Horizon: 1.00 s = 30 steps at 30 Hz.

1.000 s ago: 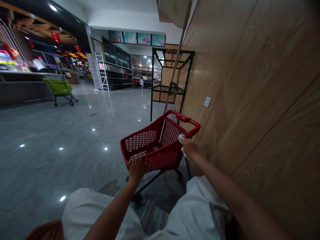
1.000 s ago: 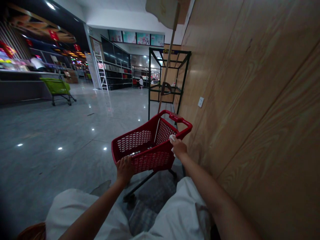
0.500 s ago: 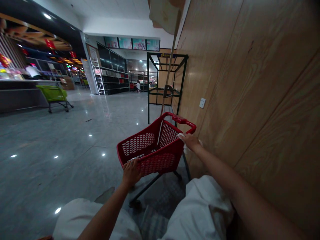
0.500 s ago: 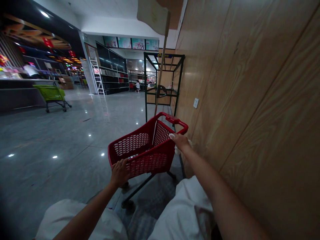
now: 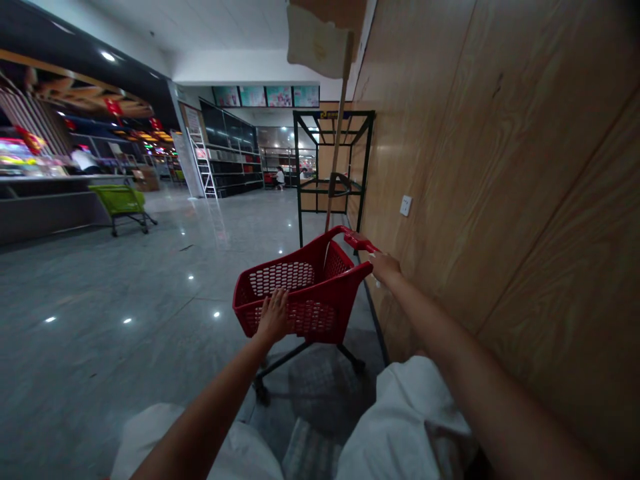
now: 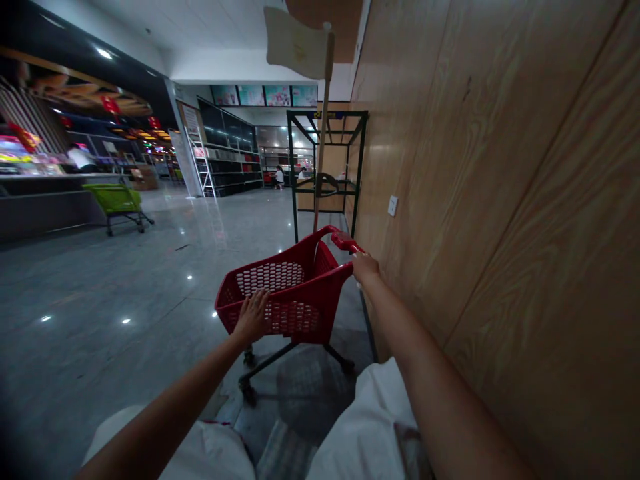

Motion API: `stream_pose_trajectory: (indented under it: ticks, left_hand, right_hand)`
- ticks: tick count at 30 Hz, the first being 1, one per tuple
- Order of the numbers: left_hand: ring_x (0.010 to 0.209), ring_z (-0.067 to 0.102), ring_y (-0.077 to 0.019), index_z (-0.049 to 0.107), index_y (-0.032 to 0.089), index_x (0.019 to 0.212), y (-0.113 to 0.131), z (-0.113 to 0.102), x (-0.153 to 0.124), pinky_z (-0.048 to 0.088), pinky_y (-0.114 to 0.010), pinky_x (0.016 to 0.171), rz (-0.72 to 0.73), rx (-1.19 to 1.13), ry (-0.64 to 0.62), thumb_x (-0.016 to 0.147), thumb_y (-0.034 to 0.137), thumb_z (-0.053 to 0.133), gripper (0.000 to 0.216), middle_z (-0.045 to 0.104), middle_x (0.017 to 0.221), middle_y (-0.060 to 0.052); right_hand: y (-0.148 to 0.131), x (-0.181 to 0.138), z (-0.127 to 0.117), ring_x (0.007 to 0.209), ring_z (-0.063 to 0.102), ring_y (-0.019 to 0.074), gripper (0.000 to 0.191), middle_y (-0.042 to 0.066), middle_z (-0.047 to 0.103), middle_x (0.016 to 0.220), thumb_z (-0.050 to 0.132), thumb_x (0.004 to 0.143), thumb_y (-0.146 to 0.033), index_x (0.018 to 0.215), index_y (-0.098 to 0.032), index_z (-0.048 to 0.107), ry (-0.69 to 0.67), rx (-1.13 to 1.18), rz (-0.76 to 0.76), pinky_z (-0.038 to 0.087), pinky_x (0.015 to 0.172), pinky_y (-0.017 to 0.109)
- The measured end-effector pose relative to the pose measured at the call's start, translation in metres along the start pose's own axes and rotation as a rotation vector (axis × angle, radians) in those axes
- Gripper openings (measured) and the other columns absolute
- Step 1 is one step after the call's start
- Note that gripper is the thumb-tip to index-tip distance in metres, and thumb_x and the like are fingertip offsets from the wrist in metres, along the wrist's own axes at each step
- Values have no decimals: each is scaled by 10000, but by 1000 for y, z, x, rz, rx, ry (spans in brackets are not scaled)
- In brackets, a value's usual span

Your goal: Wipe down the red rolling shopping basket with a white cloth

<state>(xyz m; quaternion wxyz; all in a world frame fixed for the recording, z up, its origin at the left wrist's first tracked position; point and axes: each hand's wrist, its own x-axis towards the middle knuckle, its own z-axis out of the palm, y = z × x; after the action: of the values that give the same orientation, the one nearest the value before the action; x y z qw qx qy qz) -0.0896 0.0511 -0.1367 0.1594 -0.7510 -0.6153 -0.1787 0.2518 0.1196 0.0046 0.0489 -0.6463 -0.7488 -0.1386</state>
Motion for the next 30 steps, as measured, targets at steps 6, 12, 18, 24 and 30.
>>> stream_pose_trajectory:
  ticks: [6,12,18,24,30]
  left_hand:
    - [1425,238,-267,236,112,1465,55,-17,23,208,-449,1153,97,-131,34,744,181,520,779,323,1512,-163]
    - [1442,190,-249,166,117,1482,90,-45,36,195,-458,1154,157,-261,91,766,148,458,773,292,1532,-139]
    - [1452,149,-244,133,142,1491,102,-93,35,148,-465,1171,295,-357,96,755,255,515,837,265,1546,-116]
    - [1421,246,-266,272,70,1442,123,-123,35,203,-424,1162,110,-283,-52,809,386,514,748,355,1495,-167]
    - [1347,368,-317,361,69,1396,142,-132,34,319,-470,1083,-74,-140,-92,812,377,514,678,430,1434,-205]
  right_hand:
    - [-30,-17,-13,1092,570,249,339,130,613,1217,433,894,-156,1169,-200,626,-30,14,-129,455,868,337]
    - [-61,-64,-34,1096,569,232,469,64,524,1363,446,865,-128,1313,-248,512,-11,35,-459,477,840,310]
    - [-60,-78,-52,1130,549,240,463,71,509,1387,366,925,-146,1357,-278,467,31,-34,-563,496,840,340]
    - [-46,-48,-37,1165,543,242,525,69,429,1465,341,910,-82,1411,-225,408,89,-57,-430,500,884,370]
    - [-69,-54,-29,1291,442,198,533,50,444,1458,438,870,-106,1396,-187,442,138,186,-603,403,1038,319]
